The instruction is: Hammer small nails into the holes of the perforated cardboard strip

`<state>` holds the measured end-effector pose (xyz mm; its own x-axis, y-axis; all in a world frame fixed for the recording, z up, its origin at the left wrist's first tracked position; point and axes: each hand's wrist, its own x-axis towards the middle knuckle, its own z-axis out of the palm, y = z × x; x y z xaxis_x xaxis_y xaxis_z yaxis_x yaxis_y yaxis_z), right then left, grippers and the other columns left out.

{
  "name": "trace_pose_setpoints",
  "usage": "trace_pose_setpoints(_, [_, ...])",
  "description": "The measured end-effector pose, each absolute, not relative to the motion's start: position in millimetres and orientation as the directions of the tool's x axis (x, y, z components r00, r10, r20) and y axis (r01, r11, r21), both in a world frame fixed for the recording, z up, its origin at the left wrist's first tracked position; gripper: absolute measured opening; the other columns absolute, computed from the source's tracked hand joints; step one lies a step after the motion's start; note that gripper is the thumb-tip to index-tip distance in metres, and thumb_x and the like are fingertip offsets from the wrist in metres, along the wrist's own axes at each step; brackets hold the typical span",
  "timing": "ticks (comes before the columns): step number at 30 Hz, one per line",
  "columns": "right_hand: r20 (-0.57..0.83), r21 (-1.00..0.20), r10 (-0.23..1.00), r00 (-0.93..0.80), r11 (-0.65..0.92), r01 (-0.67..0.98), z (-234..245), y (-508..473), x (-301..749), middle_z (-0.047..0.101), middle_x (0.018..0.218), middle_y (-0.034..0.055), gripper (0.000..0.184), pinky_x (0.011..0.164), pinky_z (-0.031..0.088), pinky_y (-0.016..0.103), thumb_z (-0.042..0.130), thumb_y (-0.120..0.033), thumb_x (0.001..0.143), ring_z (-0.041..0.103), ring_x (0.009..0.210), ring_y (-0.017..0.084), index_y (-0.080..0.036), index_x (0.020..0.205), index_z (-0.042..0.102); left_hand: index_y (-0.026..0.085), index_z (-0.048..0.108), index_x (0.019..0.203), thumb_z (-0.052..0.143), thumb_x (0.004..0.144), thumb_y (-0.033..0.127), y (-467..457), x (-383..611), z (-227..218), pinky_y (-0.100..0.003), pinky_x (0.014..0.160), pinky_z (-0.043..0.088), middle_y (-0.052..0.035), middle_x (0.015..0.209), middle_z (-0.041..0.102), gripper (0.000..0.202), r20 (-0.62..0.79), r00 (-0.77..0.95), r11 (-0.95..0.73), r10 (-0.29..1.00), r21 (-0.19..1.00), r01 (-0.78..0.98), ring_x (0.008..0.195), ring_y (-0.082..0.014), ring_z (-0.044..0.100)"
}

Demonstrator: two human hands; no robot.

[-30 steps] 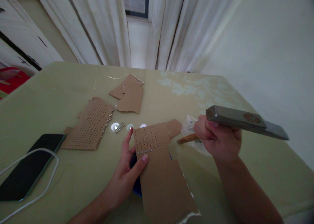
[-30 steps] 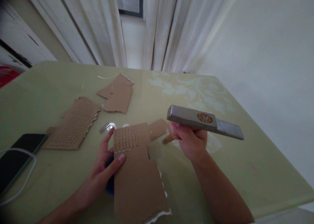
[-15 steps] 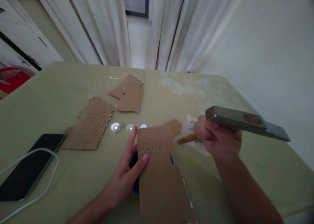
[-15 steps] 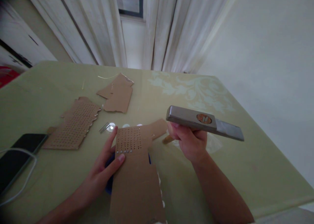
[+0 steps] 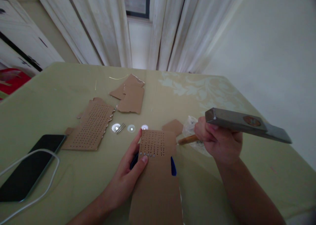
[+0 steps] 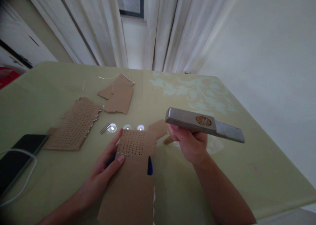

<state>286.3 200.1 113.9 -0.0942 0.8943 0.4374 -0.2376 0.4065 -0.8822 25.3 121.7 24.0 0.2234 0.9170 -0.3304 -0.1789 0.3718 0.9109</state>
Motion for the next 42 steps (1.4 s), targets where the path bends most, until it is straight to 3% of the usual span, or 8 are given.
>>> trace_pose_setpoints(11, [0.434,-0.884,0.896,-0.094,0.404,-0.234,112.4,200.2,288.3,0.032,0.054,-0.0097,0.038,0.042,0.022,0.026,0.079,-0.032,0.101,0.023,0.043,0.009,-0.024,0.068,0.062,0.044,0.015,0.18,0.063,0.107,0.063,104.3,35.3,12.3,-0.049,0.126,0.049,-0.0066,0.176,0.051,0.09,-0.29,0.159,0.313,0.944,0.94,-0.139,0.157,-0.0336,0.054])
trace_pose_setpoints(14, [0.417,-0.894,0.904,-0.092,0.391,-0.218,112.4,199.5,288.0,0.032,0.053,-0.0095,0.042,0.042,0.022,0.026,0.08,-0.034,0.1,0.024,0.043,0.01,-0.024,0.065,0.06,0.035,0.034,0.176,0.052,0.109,0.068,118.7,24.4,8.6,-0.049,0.118,0.054,-0.0109,0.164,0.061,0.077,-0.13,0.028,0.131,0.991,0.991,-0.016,0.145,-0.0332,0.062])
trace_pose_setpoints(16, [0.411,-0.898,0.907,-0.092,0.386,-0.211,112.1,199.2,287.7,0.032,0.052,-0.0093,0.045,0.042,0.022,0.027,0.08,-0.036,0.1,0.025,0.043,0.01,-0.024,0.062,0.058,0.028,0.06,0.157,0.043,0.11,0.07,140.4,5.9,7.0,-0.048,0.106,0.058,-0.0127,0.145,0.072,0.065,0.023,-0.112,-0.005,0.993,0.988,0.156,0.127,-0.0323,0.069])
trace_pose_setpoints(19, [0.415,-0.898,0.906,-0.085,0.392,-0.199,111.4,199.2,286.6,0.032,0.052,-0.0088,0.05,0.041,0.021,0.027,0.081,-0.037,0.1,0.026,0.043,0.01,-0.023,0.06,0.055,0.024,0.076,0.121,0.062,0.102,0.062,176.6,-27.1,2.9,-0.048,0.096,0.057,-0.0104,0.116,0.078,0.045,0.167,-0.159,-0.034,0.973,0.786,0.617,0.102,-0.0316,0.071])
trace_pose_setpoints(23, [0.41,-0.902,0.911,-0.052,0.396,-0.174,109.9,199.1,284.9,0.033,0.051,-0.0088,0.051,0.041,0.023,0.027,0.084,-0.042,0.096,0.026,0.042,0.01,-0.024,0.059,0.055,0.021,0.076,0.125,0.057,0.103,0.051,202.0,-50.1,-9.4,-0.053,0.103,0.054,-0.0157,0.122,0.076,0.042,0.275,-0.09,-0.046,0.957,0.45,0.892,0.109,-0.0368,0.069])
trace_pose_setpoints(28, [0.391,-0.913,0.92,-0.003,0.387,-0.132,101.9,197.0,286.1,0.039,0.055,-0.0079,0.043,0.043,0.025,0.027,0.09,-0.05,0.09,0.026,0.044,0.01,-0.026,0.064,0.066,0.021,0.077,0.104,0.051,0.107,0.045,204.7,-47.1,-18.7,-0.049,0.096,0.055,-0.0145,0.106,0.076,0.035,0.264,-0.014,-0.083,0.965,0.352,0.932,0.104,-0.0363,0.069])
trace_pose_setpoints(33, [0.356,-0.932,0.933,-0.052,0.351,-0.086,92.5,197.4,287.5,0.041,0.058,-0.0073,0.043,0.046,0.03,0.029,0.088,-0.059,0.091,0.028,0.047,0.011,-0.026,0.072,0.07,0.023,0.074,0.102,0.048,0.107,0.038,205.0,-46.3,-19.6,-0.048,0.096,0.053,-0.0145,0.105,0.076,0.031,0.263,0.02,-0.098,0.965,0.29,0.952,0.104,-0.0365,0.067])
trace_pose_setpoints(42, [0.223,-0.972,0.929,-0.296,0.233,-0.002,105.2,213.3,283.8,0.038,0.058,-0.008,0.068,0.045,0.022,0.027,0.076,-0.08,0.093,0.031,0.05,0.011,-0.025,0.065,0.046,0.023,0.071,0.096,0.049,0.102,0.038,208.9,-48.1,-22.2,-0.053,0.102,0.052,-0.017,0.105,0.076,0.028,0.306,-0.047,-0.092,0.951,0.425,0.901,0.107,-0.0381,0.067])
